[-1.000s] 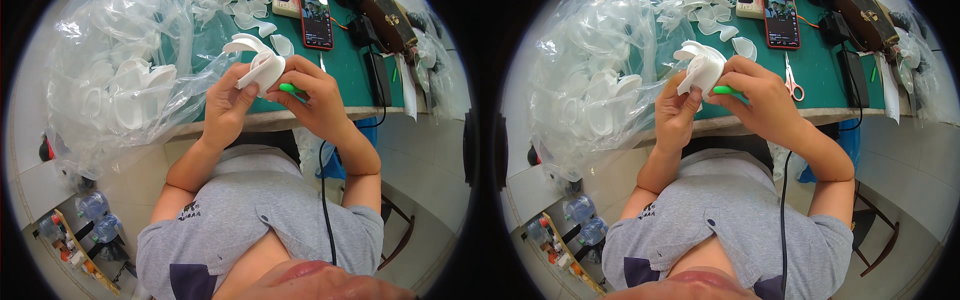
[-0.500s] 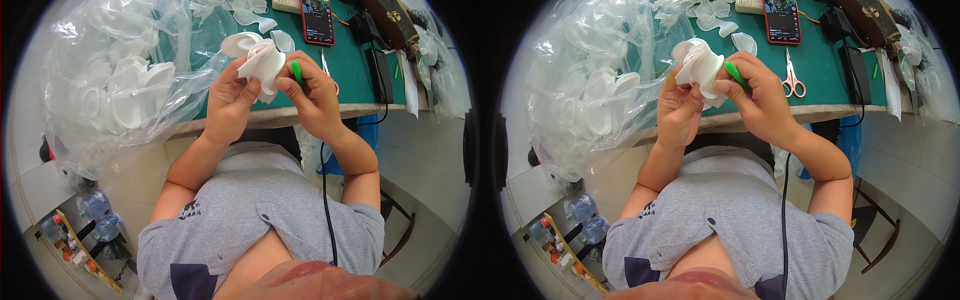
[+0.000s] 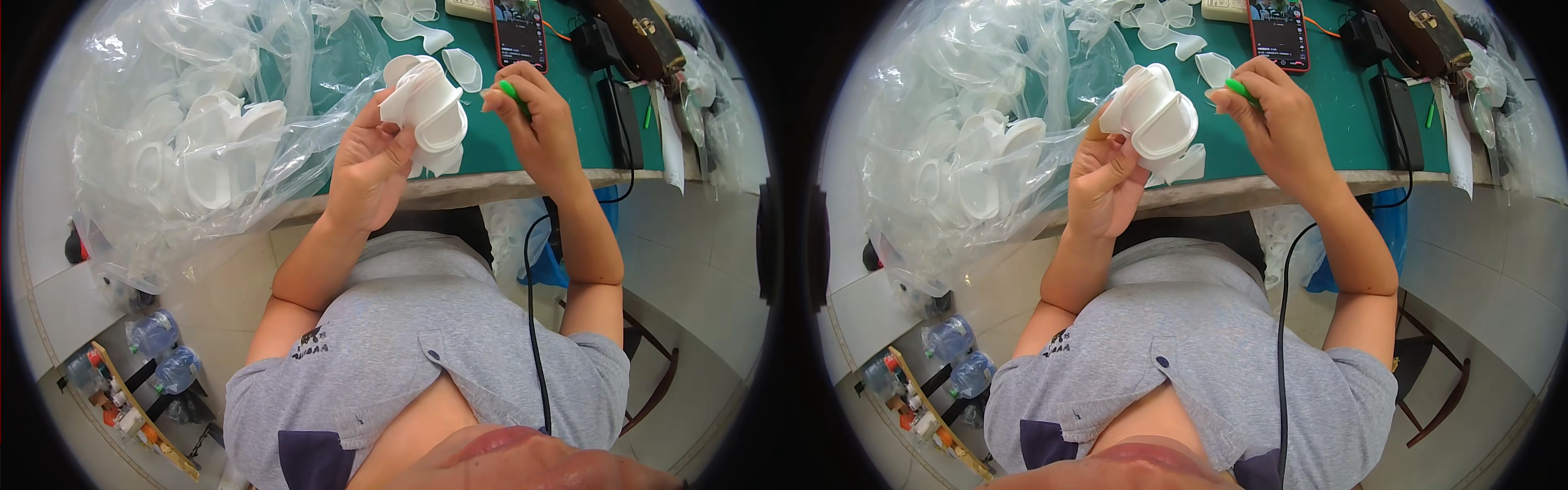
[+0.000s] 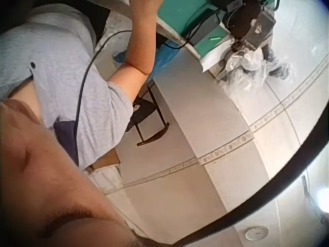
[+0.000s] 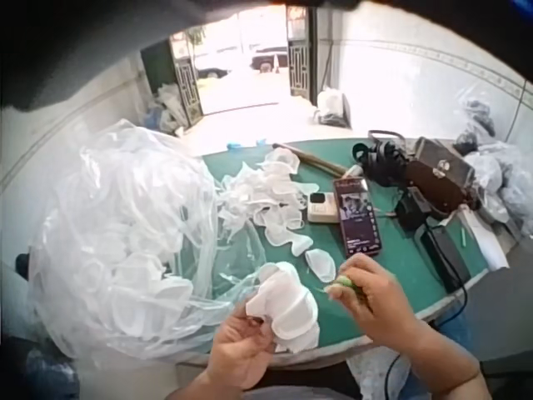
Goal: Trimming and cleaning excess material from white plastic molded parts using a deburring tool and scissors.
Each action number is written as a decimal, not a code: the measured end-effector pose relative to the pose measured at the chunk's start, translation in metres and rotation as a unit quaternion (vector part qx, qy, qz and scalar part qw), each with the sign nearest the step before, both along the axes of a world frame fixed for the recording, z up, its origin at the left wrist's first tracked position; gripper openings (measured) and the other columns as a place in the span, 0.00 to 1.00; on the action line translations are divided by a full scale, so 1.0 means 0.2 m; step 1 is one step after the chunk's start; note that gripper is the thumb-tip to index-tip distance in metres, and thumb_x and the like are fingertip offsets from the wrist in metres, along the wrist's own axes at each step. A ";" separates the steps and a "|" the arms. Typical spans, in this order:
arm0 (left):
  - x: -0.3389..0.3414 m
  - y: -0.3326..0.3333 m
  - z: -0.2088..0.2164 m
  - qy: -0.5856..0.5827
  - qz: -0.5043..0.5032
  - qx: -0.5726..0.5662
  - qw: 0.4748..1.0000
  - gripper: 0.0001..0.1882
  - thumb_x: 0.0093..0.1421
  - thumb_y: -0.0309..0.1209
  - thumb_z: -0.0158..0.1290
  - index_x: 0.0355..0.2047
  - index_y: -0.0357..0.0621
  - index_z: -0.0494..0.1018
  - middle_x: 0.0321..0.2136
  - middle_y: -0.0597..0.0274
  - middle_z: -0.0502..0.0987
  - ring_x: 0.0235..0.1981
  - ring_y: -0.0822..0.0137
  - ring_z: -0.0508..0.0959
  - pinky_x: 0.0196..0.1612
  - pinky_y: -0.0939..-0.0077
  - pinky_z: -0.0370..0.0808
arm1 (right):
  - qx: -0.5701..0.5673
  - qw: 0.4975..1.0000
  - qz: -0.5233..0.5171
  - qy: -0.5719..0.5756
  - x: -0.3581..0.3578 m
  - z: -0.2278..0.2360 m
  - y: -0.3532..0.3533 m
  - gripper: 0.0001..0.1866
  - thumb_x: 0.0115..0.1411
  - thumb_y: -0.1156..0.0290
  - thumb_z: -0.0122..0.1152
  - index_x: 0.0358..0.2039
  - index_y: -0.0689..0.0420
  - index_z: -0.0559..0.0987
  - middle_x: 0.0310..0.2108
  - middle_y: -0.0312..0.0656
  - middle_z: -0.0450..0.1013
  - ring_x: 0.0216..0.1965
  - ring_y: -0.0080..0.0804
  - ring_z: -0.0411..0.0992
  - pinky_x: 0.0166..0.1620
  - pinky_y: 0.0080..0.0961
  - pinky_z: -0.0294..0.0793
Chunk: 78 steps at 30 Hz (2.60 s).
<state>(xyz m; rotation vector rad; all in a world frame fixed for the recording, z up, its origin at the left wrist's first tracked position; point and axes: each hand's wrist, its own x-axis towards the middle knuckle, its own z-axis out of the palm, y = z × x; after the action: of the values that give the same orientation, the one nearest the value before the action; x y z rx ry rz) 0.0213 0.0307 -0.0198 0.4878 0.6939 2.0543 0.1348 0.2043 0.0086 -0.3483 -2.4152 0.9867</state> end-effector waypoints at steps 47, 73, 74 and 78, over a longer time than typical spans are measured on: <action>0.01 0.03 0.00 0.010 0.007 -0.064 0.998 0.28 0.61 0.33 0.54 0.57 0.39 0.57 0.51 0.56 0.69 0.51 0.66 0.71 0.53 0.69 0.70 | -0.328 0.938 0.088 -0.068 -0.03 0.07 -0.18 0.10 0.56 0.67 0.65 0.32 0.62 0.81 0.25 0.30 0.71 0.27 0.14 0.64 0.32 0.14 0.63; 0.00 0.04 -0.01 -0.057 -0.038 -0.075 0.995 0.26 0.62 0.35 0.53 0.57 0.41 0.58 0.49 0.59 0.69 0.50 0.67 0.72 0.53 0.69 0.70 | -0.306 0.947 0.050 -0.081 -0.03 0.07 -0.17 0.11 0.57 0.66 0.64 0.32 0.62 0.80 0.23 0.29 0.71 0.26 0.12 0.63 0.31 0.13 0.63; 0.00 0.04 -0.01 -0.049 -0.040 -0.072 0.995 0.26 0.62 0.34 0.53 0.57 0.42 0.58 0.49 0.59 0.70 0.50 0.67 0.72 0.53 0.69 0.70 | -0.307 0.947 0.049 -0.081 -0.03 0.06 -0.17 0.11 0.57 0.66 0.64 0.32 0.62 0.80 0.23 0.29 0.71 0.26 0.12 0.63 0.31 0.13 0.63; -0.01 0.04 0.00 -0.052 -0.046 -0.067 0.995 0.25 0.62 0.31 0.53 0.57 0.42 0.59 0.47 0.59 0.70 0.48 0.68 0.72 0.51 0.70 0.70 | -0.357 0.930 0.049 -0.072 -0.04 0.05 -0.18 0.12 0.57 0.65 0.64 0.34 0.62 0.81 0.26 0.32 0.74 0.29 0.13 0.67 0.34 0.14 0.67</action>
<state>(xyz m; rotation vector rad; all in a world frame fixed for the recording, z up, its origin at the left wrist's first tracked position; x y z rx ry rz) 0.0199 0.0393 -0.0207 0.3273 0.7272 1.9192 0.1261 0.1683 0.0178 -0.5640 -2.1222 1.9373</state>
